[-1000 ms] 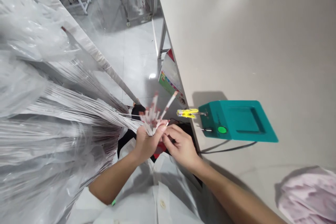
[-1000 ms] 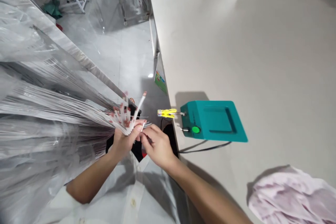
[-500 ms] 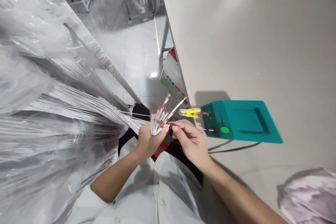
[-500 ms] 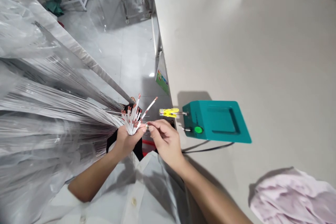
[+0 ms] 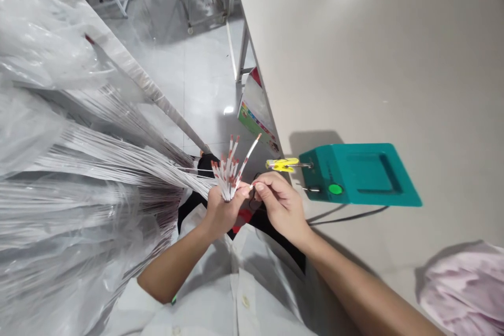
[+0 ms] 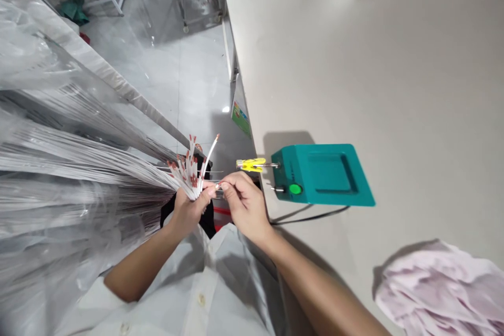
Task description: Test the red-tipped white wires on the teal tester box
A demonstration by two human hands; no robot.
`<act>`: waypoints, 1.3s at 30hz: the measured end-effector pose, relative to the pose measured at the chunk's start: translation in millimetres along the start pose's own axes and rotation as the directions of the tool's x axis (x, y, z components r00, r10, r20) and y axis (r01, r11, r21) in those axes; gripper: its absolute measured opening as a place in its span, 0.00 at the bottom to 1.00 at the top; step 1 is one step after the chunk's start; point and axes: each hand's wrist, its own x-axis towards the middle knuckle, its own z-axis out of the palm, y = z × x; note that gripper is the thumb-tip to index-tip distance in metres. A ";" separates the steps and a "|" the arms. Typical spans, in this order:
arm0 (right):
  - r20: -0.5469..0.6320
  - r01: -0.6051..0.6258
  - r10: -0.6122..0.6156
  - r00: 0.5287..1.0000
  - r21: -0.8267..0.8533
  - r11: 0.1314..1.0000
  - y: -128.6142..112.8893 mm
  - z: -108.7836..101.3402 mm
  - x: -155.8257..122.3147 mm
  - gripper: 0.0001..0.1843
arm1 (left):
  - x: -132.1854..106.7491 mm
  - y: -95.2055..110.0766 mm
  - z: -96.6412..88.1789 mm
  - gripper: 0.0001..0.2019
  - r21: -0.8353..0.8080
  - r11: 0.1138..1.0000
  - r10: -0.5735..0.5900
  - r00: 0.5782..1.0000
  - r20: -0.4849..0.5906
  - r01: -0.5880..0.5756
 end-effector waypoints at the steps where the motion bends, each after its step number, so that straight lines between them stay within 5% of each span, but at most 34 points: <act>1: 0.008 0.017 -0.017 1.000 -0.009 1.000 -0.1 -0.5 -0.1 0.09 | 0.5 0.7 -0.8 0.13 0.003 1.000 0.004 1.000 -0.001 -0.004; 8: -0.044 0.038 -0.043 0.998 -0.089 0.995 -6.6 -14.2 -2.1 0.08 | 3.6 0.6 -8.9 0.11 0.045 0.999 -0.020 1.000 0.014 0.019; 10: 0.025 0.072 -0.070 0.997 -0.090 0.993 -9.5 -18.5 0.9 0.12 | 4.7 -0.9 -11.8 0.11 0.081 0.997 0.013 0.998 0.064 -0.018; 14: 0.261 0.099 -0.086 0.961 -0.039 0.994 -13.2 -26.1 11.0 0.04 | 7.9 -0.8 -18.0 0.11 0.162 0.983 0.050 0.973 0.223 -0.088; 20: 0.305 -0.142 0.063 0.950 0.244 0.959 -12.2 -26.7 14.9 0.06 | 12.1 1.7 -21.3 0.11 0.054 0.998 0.022 0.956 0.294 -0.040; 24: 0.282 -0.365 0.256 0.925 0.464 0.807 -8.2 -13.3 7.8 0.11 | 11.6 -6.6 -19.2 0.14 -0.126 0.986 -0.068 0.952 0.297 0.110; 28: 0.270 -0.414 0.314 0.910 0.574 0.707 -2.8 -0.5 2.4 0.12 | 9.5 -16.5 -14.0 0.14 -0.192 0.967 -0.113 0.959 0.258 0.166; 32: 0.131 -0.300 0.271 0.954 0.477 0.826 -2.1 3.6 -0.3 0.08 | 6.6 -22.2 -6.4 0.14 -0.259 0.951 -0.123 0.977 0.177 0.167; 35: -0.021 -0.072 0.075 0.997 0.143 0.987 -1.9 0.0 -2.6 0.06 | 4.2 -20.1 -4.2 0.14 -0.189 0.968 -0.149 0.983 0.109 0.167; 37: -0.025 0.123 -0.128 0.992 -0.140 0.982 0.3 -4.9 -3.7 0.07 | 2.7 -16.3 -4.7 0.14 -0.105 0.983 -0.139 0.985 0.104 0.150; 39: 0.049 0.313 -0.320 0.946 -0.393 0.865 3.4 -10.5 -3.6 0.08 | 1.6 -12.6 -4.9 0.13 -0.043 0.988 -0.142 0.984 0.107 0.147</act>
